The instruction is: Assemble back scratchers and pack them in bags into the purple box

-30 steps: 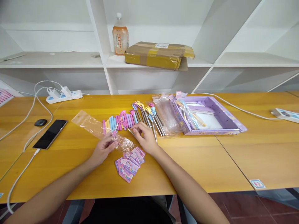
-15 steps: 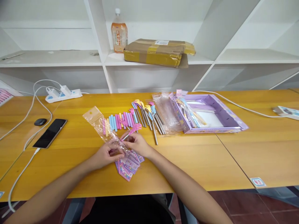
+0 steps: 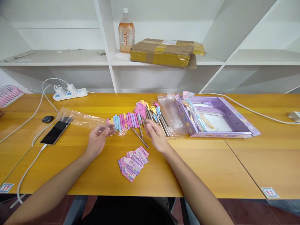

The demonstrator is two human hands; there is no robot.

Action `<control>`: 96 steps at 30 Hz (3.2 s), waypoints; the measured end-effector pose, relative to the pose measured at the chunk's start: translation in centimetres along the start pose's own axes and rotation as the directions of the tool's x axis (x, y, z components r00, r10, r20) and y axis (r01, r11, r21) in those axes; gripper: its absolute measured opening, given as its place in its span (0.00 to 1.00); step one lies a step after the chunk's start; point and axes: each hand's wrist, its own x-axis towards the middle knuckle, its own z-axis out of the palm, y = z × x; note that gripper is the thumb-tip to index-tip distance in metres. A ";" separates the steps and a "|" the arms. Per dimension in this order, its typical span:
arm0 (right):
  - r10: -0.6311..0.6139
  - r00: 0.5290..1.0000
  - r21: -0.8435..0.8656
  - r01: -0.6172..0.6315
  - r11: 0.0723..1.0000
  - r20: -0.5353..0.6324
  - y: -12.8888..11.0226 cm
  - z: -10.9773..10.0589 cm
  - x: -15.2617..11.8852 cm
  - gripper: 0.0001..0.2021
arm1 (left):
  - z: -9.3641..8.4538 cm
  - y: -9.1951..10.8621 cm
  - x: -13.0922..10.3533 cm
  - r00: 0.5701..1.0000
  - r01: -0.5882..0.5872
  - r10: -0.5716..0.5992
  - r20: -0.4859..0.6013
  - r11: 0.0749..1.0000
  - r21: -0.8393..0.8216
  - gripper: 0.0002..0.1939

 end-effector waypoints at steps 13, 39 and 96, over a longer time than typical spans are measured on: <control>0.011 0.915 -0.495 0.208 0.844 0.402 -0.7 0.9 -0.7 0.23 | 0.3 0.5 0.1 0.996 0.087 -0.080 0.050 0.985 -0.147 0.18; 0.074 0.932 -0.506 0.125 0.854 0.355 -0.2 3.5 -1.9 0.16 | 1.2 -0.6 -1.3 0.950 0.262 -0.261 0.168 0.965 0.018 0.20; -0.293 0.936 -0.297 0.340 0.892 0.193 -0.1 5.4 -2.8 0.09 | 2.4 -1.3 -3.9 0.878 0.384 -0.361 0.314 0.923 -0.012 0.16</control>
